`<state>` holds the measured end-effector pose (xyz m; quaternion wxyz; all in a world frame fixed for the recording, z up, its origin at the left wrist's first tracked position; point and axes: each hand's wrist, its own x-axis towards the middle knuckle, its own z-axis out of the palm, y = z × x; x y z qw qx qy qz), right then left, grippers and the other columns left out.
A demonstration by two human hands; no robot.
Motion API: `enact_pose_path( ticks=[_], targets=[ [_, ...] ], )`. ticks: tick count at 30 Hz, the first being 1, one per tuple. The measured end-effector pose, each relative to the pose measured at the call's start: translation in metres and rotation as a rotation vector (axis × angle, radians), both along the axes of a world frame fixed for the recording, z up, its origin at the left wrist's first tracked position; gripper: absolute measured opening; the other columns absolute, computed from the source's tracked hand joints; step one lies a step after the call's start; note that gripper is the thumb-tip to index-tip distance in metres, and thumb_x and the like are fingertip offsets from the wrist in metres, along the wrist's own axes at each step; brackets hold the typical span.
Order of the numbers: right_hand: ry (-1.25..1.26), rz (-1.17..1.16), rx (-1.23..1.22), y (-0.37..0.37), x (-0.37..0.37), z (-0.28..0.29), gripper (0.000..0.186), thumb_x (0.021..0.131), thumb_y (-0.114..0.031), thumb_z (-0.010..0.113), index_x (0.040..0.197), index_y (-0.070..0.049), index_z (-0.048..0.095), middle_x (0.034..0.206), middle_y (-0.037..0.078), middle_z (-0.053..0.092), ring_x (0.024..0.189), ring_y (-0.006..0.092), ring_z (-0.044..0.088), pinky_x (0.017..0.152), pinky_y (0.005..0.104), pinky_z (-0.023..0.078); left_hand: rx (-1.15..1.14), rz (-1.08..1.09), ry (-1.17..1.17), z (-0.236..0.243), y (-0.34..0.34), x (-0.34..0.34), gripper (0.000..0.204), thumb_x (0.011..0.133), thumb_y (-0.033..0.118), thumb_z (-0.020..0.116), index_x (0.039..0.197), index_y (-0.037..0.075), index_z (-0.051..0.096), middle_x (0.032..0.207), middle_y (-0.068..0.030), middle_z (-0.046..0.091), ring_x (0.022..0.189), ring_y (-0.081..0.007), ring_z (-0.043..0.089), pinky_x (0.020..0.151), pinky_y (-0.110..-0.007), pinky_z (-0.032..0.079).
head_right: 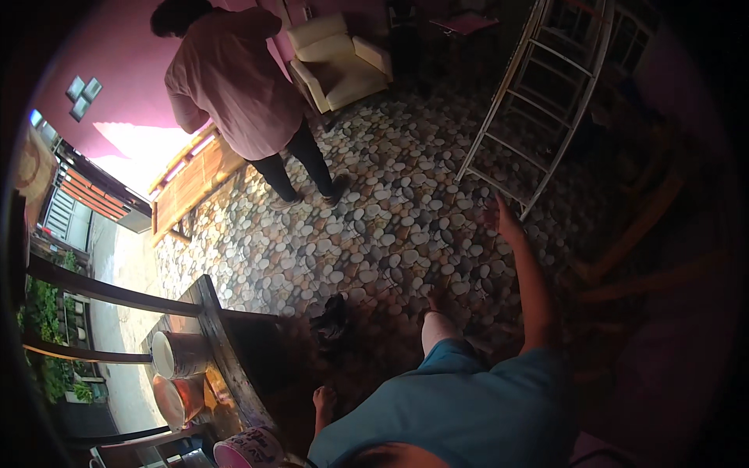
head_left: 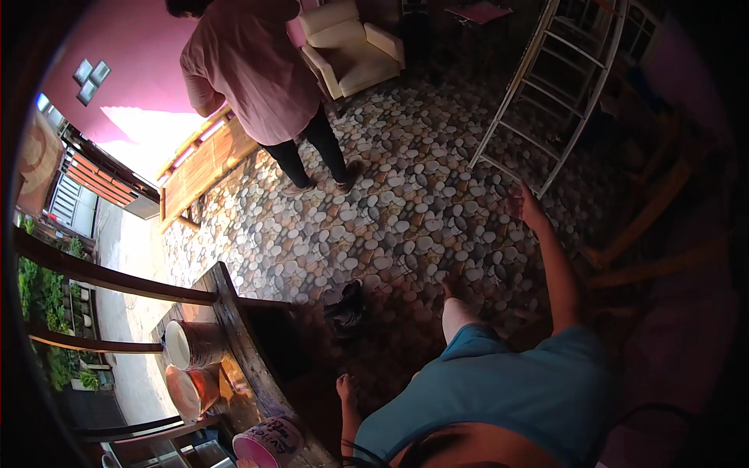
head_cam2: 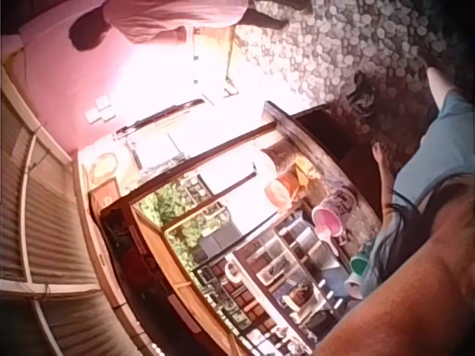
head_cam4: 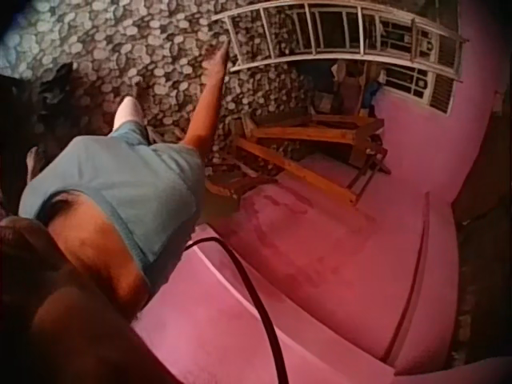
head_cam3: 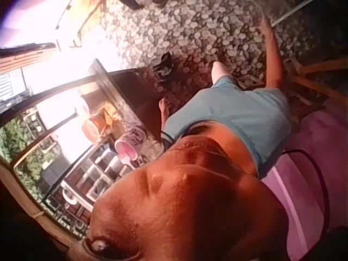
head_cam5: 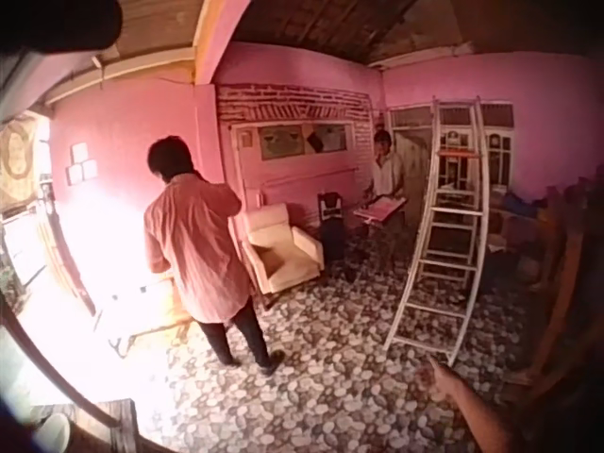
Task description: The person picks up a paint tray and a brush, pours pink paint into the tray from a bucket, and then fills a plastic bag with pink paint, tying it off at the end.
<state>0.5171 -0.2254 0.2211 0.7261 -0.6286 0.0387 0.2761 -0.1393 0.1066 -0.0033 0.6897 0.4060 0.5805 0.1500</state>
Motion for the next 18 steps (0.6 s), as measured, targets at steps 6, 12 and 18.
enact_pose_path(
  ticks=[6,12,18],
  targets=[
    [0.043,-0.268,0.37,0.033,0.158,0.022,0.076,0.082,-0.067,0.05,0.124,-0.004,0.048,0.115,0.013,0.056,0.101,0.0228,0.056,0.089,0.0413,0.046,0.084,-0.49,0.163,0.007,-0.012,0.142,0.027,0.086,0.028,0.059,0.099,0.005,0.061,0.079,-0.004,0.062,0.067,-0.013,0.06,0.058,-0.028,0.049],
    [-0.05,-0.4,0.317,0.13,0.38,0.058,0.094,0.076,-0.072,0.053,0.137,-0.003,0.035,0.126,0.016,0.048,0.106,0.0254,0.052,0.091,0.0412,0.042,0.142,-0.382,0.323,0.03,-0.023,0.222,0.029,0.084,0.027,0.06,0.104,0.005,0.062,0.083,-0.0049,0.064,0.068,-0.0121,0.06,0.061,-0.028,0.05],
    [-0.195,-0.291,0.412,0.158,0.488,0.086,0.098,0.077,-0.068,0.057,0.143,-0.003,0.024,0.135,0.016,0.041,0.12,0.0273,0.044,0.099,0.0405,0.037,0.182,-0.443,0.424,0.098,-0.026,0.3,0.029,0.083,0.028,0.062,0.103,0.007,0.063,0.083,-0.0052,0.064,0.07,-0.0113,0.06,0.061,-0.028,0.05]
  ],
)
